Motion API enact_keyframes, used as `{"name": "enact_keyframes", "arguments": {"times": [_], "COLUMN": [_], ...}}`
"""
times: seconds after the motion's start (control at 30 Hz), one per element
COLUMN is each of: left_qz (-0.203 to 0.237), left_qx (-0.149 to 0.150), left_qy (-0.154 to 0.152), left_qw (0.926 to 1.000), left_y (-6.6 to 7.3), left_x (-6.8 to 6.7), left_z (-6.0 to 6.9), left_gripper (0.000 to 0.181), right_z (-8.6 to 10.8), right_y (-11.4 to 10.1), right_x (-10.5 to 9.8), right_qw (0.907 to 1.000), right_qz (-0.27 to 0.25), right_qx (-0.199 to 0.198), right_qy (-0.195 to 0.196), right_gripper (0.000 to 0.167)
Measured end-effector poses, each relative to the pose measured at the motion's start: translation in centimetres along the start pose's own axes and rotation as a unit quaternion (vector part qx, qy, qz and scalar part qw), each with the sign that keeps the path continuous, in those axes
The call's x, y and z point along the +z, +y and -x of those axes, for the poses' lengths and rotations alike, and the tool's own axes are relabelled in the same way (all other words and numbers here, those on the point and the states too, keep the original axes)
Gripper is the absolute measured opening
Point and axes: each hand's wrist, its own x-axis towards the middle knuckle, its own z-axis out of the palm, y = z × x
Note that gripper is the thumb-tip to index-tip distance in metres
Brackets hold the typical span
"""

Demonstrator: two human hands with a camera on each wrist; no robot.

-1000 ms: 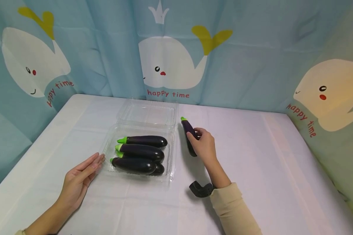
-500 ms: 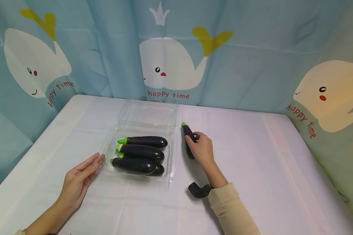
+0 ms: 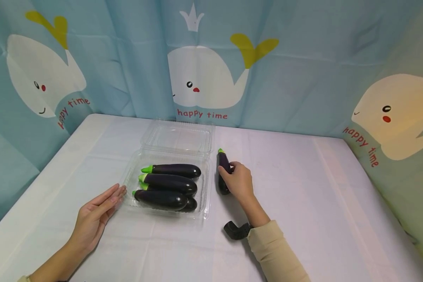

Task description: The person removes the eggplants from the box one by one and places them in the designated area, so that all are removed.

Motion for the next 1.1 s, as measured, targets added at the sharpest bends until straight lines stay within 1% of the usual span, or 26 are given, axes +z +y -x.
{"name": "enact_keyframes", "arguments": {"times": [0.2,0.3,0.57,0.67,0.87,0.97,1.1], "left_qz": [-0.001,-0.004,-0.004,-0.005,-0.015,-0.019,-0.022], "left_qx": [0.003,0.002,-0.004,-0.004,-0.013,-0.016,-0.017], "left_qy": [-0.002,-0.001,0.005,0.006,0.006,0.006,0.005], "left_qw": [1.0000,1.0000,1.0000,1.0000,0.9998,0.9997,0.9996], "left_y": [0.0,0.0,0.1,0.1,0.2,0.2,0.2], "left_x": [-0.1,-0.1,-0.1,-0.1,0.1,0.1,0.2], "left_z": [0.1,0.1,0.2,0.3,0.2,0.1,0.1], "left_gripper": [0.047,0.048,0.048,0.048,0.050,0.050,0.050], "right_z": [0.1,0.0,0.1,0.2,0.4,0.6,0.8], "right_y": [-0.1,-0.2,-0.4,-0.9,-2.0,-2.5,-3.2], "right_x": [0.1,0.0,-0.5,-1.4,-4.0,-4.8,-5.2], "right_qw": [1.0000,0.9999,0.9997,0.9997,0.9996,0.9995,0.9993], "right_qz": [0.000,0.005,0.024,0.023,0.004,0.001,0.002], "right_qx": [0.003,0.009,0.009,0.007,-0.011,-0.021,-0.037], "right_qy": [-0.004,-0.007,-0.001,0.004,0.027,0.023,0.012], "right_gripper": [0.046,0.049,0.053,0.056,0.058,0.059,0.059]}}
